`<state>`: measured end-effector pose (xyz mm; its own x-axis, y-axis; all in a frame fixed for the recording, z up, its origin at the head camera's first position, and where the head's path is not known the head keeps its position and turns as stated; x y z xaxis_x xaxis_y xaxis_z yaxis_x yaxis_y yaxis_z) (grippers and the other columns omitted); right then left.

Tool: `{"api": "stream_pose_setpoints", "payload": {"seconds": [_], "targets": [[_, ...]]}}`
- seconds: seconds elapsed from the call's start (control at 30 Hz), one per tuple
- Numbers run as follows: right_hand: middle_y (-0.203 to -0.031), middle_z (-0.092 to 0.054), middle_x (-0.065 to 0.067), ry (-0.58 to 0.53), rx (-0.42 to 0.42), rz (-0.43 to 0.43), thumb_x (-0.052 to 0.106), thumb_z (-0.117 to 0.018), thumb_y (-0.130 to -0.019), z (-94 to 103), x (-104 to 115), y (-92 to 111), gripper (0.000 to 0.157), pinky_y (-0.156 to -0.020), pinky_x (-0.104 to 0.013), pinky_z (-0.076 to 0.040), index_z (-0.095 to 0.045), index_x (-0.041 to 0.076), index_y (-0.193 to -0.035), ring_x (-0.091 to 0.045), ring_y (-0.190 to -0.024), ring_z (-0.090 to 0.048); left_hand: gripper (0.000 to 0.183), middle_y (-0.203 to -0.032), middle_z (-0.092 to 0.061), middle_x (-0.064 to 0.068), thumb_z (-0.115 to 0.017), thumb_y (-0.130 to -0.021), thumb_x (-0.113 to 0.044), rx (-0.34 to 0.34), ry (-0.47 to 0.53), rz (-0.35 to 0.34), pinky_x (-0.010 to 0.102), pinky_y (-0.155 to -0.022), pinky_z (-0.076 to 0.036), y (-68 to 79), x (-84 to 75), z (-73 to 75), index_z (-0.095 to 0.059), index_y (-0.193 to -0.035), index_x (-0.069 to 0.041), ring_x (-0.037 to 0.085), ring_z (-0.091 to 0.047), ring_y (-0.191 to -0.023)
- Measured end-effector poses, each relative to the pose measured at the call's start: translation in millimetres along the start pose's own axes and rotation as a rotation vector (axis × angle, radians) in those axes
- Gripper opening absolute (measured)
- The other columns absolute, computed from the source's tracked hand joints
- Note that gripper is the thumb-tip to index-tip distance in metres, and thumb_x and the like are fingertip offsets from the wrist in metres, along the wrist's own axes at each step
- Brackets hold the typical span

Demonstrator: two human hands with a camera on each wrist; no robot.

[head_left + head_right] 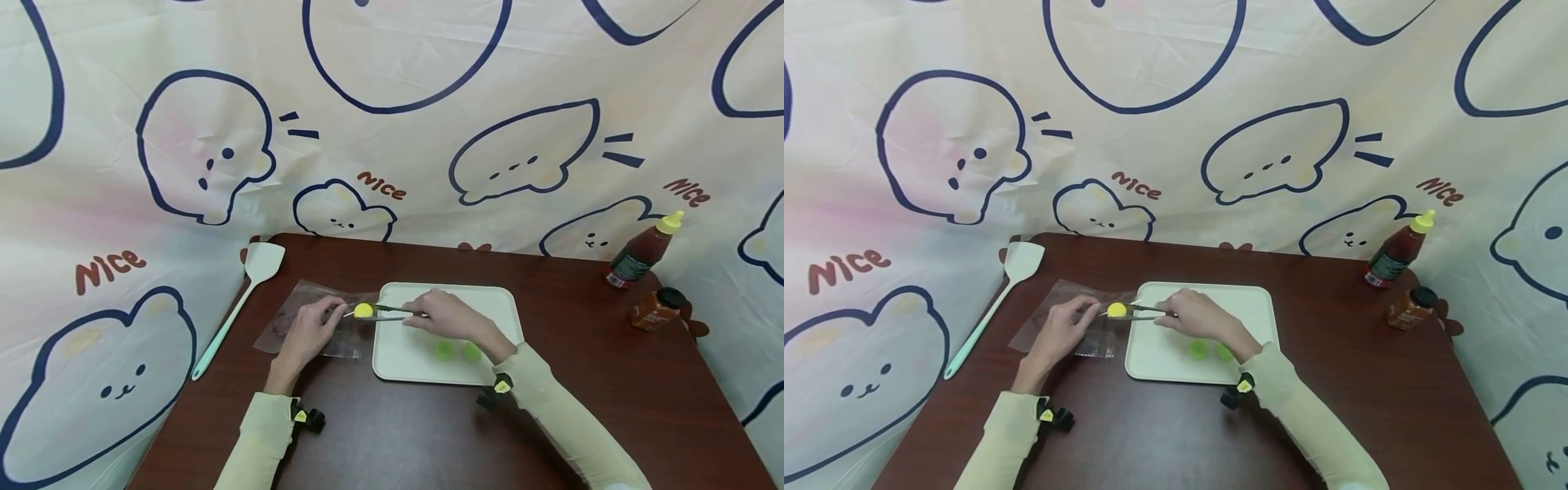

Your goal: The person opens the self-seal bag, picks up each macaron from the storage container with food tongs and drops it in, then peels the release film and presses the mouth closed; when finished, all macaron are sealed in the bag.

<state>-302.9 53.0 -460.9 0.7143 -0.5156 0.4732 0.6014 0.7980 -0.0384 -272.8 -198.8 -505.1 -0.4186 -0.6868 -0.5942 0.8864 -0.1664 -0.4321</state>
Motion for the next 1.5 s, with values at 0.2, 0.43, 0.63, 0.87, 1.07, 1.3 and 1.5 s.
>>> {"api": "stream_pose_setpoints", "payload": {"seconds": [0.2, 0.43, 0.63, 0.87, 1.07, 1.3, 1.5], "targets": [[-0.065, -0.046, 0.010, 0.106, -0.011, 0.005, 0.029, -0.068, -0.104, -7.0, 10, -8, 0.020, -0.053, -0.023, -0.032, -0.068, 0.017, -0.087, -0.005, -0.057, -0.036, 0.009, -0.091, -0.075, -0.001, -0.067, -0.105, -0.020, 0.006, -0.001, -0.001, 0.033, -0.064, -0.049, 1.6, -0.3, -1.4, -0.072, -0.109, -0.013, 0.009, -0.054, -0.065], [-0.063, -0.038, 0.011, 0.118, -0.019, -0.046, 0.031, -0.065, -0.106, -8.6, 4, -15, 0.024, -0.051, -0.023, -0.029, -0.062, 0.021, -0.084, -0.004, -0.055, -0.035, 0.009, -0.095, -0.076, -0.002, -0.067, -0.104, -0.019, 0.009, 0.013, -0.018, 0.035, -0.067, -0.052, -0.1, -0.6, -1.7, -0.073, -0.110, -0.014, 0.009, -0.057, -0.069], [-0.062, -0.036, 0.010, 0.094, -0.013, -0.035, 0.030, -0.066, -0.105, -17.4, -1, -20, 0.029, -0.052, -0.024, -0.028, -0.059, 0.018, -0.080, -0.005, -0.056, -0.033, 0.010, -0.099, -0.076, 0.002, -0.066, -0.104, -0.016, 0.026, 0.048, 0.012, 0.037, -0.070, -0.054, -0.9, 0.7, -1.7, -0.072, -0.111, -0.012, 0.013, -0.062, -0.075], [-0.062, -0.035, 0.011, 0.121, 0.009, -0.009, 0.030, -0.067, -0.105, -29.0, 2, -23, 0.032, -0.052, -0.024, -0.029, -0.056, 0.017, -0.077, -0.005, -0.057, -0.034, 0.009, -0.098, -0.075, 0.005, -0.064, -0.105, -0.013, 0.038, 0.113, -0.012, 0.035, -0.068, -0.053, -0.2, -2.5, -1.5, -0.070, -0.113, -0.011, 0.015, -0.060, -0.073], [-0.069, -0.060, 0.006, 0.122, -0.012, -0.017, 0.031, -0.070, -0.102, -26.3, 0, -22, 0.022, -0.052, -0.024, -0.029, -0.074, 0.013, -0.090, -0.005, -0.057, -0.037, 0.012, -0.107, -0.076, 0.001, -0.062, -0.107, -0.017, 0.079, 0.132, -0.005, 0.040, -0.078, -0.058, -0.7, -3.2, -0.8, -0.072, -0.113, -0.014, 0.011, -0.067, -0.084], [-0.102, -0.079, -0.002, 0.069, 0.002, -0.005, 0.034, -0.070, -0.102, -27.7, -1, -22, 0.037, -0.053, -0.023, -0.035, -0.075, 0.009, -0.129, -0.004, -0.062, -0.047, 0.013, -0.109, -0.077, 0.001, -0.062, -0.107, -0.016, 0.105, 0.113, 0.013, 0.039, -0.077, -0.057, -0.1, -3.6, -0.1, -0.072, -0.115, -0.015, 0.011, -0.067, -0.085], [-0.089, -0.075, 0.004, 0.132, -0.013, -0.042, 0.034, -0.071, -0.101, -23.1, -5, -20, 0.029, -0.052, -0.024, -0.032, -0.079, 0.013, -0.120, -0.005, -0.059, -0.042, 0.012, -0.106, -0.076, -0.002, -0.063, -0.106, -0.017, 0.112, 0.087, 0.059, 0.036, -0.072, -0.053, -0.2, -0.8, -2.7, -0.072, -0.114, -0.017, 0.013, -0.062, -0.079]]}}
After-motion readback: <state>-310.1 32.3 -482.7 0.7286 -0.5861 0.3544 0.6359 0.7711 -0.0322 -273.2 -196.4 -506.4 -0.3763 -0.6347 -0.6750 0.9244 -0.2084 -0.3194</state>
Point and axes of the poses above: each hand's wrist, its own y-axis away from the middle knuckle, its own z-axis out of the back of the hand, x = y × z, the point moved 6 cm from there along -y, towards the middle knuckle
